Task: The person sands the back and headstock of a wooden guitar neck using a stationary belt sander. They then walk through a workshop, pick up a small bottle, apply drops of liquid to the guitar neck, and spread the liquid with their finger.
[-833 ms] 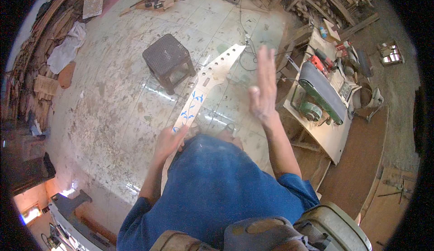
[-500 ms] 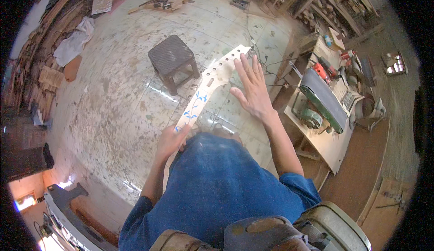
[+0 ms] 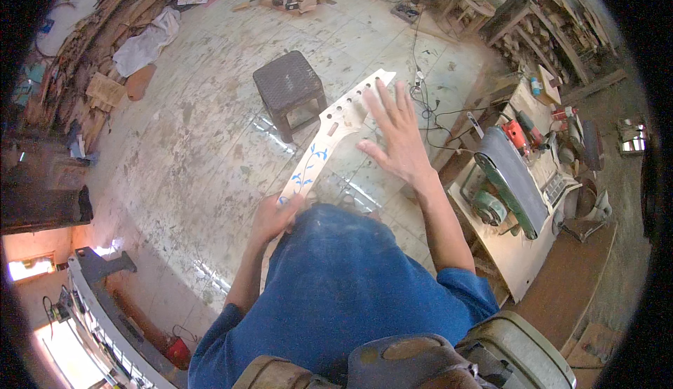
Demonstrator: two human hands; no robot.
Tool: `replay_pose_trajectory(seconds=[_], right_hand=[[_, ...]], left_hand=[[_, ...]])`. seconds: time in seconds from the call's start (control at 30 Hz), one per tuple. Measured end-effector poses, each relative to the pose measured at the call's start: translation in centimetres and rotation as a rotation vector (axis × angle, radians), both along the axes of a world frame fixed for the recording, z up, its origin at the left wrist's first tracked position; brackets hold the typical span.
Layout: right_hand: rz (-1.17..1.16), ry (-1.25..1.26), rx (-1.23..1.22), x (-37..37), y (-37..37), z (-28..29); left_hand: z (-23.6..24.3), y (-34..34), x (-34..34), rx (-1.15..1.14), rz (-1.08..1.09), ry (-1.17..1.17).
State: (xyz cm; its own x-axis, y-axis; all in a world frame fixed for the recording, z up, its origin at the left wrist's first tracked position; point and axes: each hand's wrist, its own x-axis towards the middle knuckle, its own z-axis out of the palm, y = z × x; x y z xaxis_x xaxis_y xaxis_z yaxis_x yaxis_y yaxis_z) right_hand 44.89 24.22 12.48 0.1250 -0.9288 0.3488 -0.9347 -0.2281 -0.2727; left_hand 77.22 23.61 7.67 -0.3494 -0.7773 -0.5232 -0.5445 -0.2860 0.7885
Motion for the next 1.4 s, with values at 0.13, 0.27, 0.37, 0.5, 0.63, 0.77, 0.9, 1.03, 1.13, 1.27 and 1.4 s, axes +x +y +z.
replay_pose_trajectory(seconds=[0.13,0.27,0.37,0.5,0.63,0.77,0.9,1.03,1.13,1.27,1.4], right_hand=[[0.173,0.148,0.088,-0.5,-0.3,-1.0],[-0.085,-0.033,-0.019,-2.7,-1.6,-2.2],[0.023,-0.067,-0.008,-2.8,-1.4,-1.4],[0.216,0.115,0.086,-2.6,-0.8,-2.1],[-0.114,-0.054,-0.068,-5.8,-2.6,-4.1],[0.022,-0.164,-0.084,-5.7,-2.4,-3.5],[0.404,-0.109,0.095,-2.0,-1.6,-3.1],[0.169,-0.103,0.103,-2.8,-4.1,-5.8],[-0.061,-0.194,-0.041,-4.1,-5.9,-6.1],[0.105,-0.312,0.045,0.2,-6.7,-5.1],[0.366,-0.121,0.149,8.1,-8.6,-5.2]], left_hand=[[-0.6,0.5,-0.6,0.004,-0.017,-0.077],[-0.5,2.0,-1.4,0.041,0.076,-0.008],[-0.7,2.8,-1.8,0.079,0.129,-0.024],[0.1,3.7,-2.7,0.111,0.148,-0.041],[1.5,5.0,-3.8,0.125,0.195,-0.088],[2.1,6.0,-3.8,0.12,0.247,-0.153],[1.6,7.1,-3.1,0.113,0.284,-0.148],[1.1,7.8,-1.6,0.112,0.332,-0.124],[1.0,7.8,-0.6,0.146,0.377,-0.101],[0.3,7.2,2.2,0.173,0.4,-0.079],[-0.1,6.0,5.7,0.151,0.492,-0.107]])
